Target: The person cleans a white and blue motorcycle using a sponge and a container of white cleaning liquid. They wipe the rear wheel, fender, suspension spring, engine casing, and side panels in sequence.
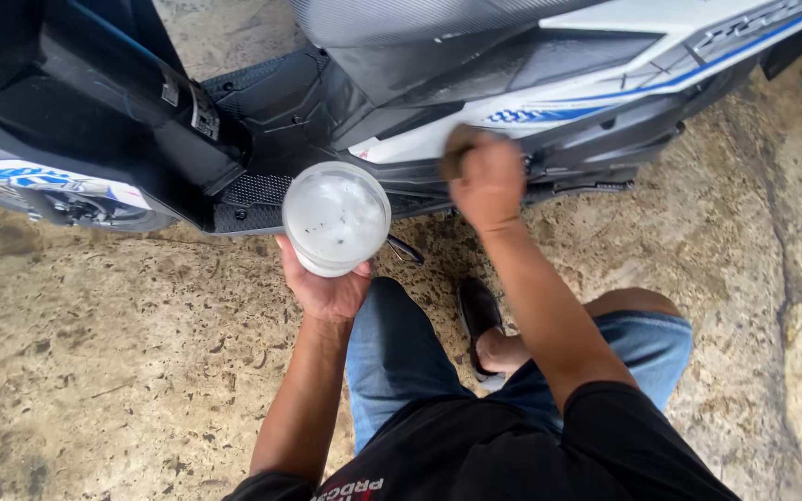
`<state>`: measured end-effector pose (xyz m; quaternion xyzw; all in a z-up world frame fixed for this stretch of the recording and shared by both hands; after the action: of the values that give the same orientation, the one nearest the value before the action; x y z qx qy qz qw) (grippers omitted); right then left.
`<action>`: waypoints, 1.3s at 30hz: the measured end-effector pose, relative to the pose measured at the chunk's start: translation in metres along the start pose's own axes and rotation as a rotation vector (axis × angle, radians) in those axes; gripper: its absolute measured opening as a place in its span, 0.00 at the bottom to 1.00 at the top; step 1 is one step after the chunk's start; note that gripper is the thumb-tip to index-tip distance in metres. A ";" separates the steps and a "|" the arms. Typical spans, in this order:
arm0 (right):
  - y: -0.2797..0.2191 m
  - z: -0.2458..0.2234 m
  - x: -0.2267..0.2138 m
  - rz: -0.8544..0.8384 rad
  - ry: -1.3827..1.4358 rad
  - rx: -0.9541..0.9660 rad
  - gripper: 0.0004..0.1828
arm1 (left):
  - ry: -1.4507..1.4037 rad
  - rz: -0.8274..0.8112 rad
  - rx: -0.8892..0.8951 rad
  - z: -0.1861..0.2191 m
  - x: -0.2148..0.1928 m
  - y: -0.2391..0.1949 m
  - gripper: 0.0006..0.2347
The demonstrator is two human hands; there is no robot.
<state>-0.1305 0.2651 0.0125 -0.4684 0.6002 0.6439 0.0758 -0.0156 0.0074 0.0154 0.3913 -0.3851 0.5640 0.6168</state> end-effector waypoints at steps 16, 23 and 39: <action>-0.017 -0.043 0.032 -0.169 -0.007 -0.012 0.05 | 0.071 0.170 -0.051 0.016 0.001 -0.020 0.37; -0.031 0.002 0.010 0.075 0.025 0.111 0.12 | -0.031 -0.037 0.018 0.013 -0.015 -0.022 0.33; 0.037 -0.013 -0.029 0.167 -0.153 0.128 0.39 | -0.078 0.048 0.073 0.029 -0.043 -0.038 0.33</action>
<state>-0.1321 0.2574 0.0605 -0.3604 0.6694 0.6423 0.0973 0.0188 -0.0386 -0.0138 0.4260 -0.3973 0.5769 0.5727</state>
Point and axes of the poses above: each hand's wrist, its own y-axis towards the middle knuckle, its own x-axis out of the palm, z = x × y, the point moved 2 cm from there along y, towards the middle knuckle, and after that the axes turned 14 degrees about y, right-handed, at the moved point
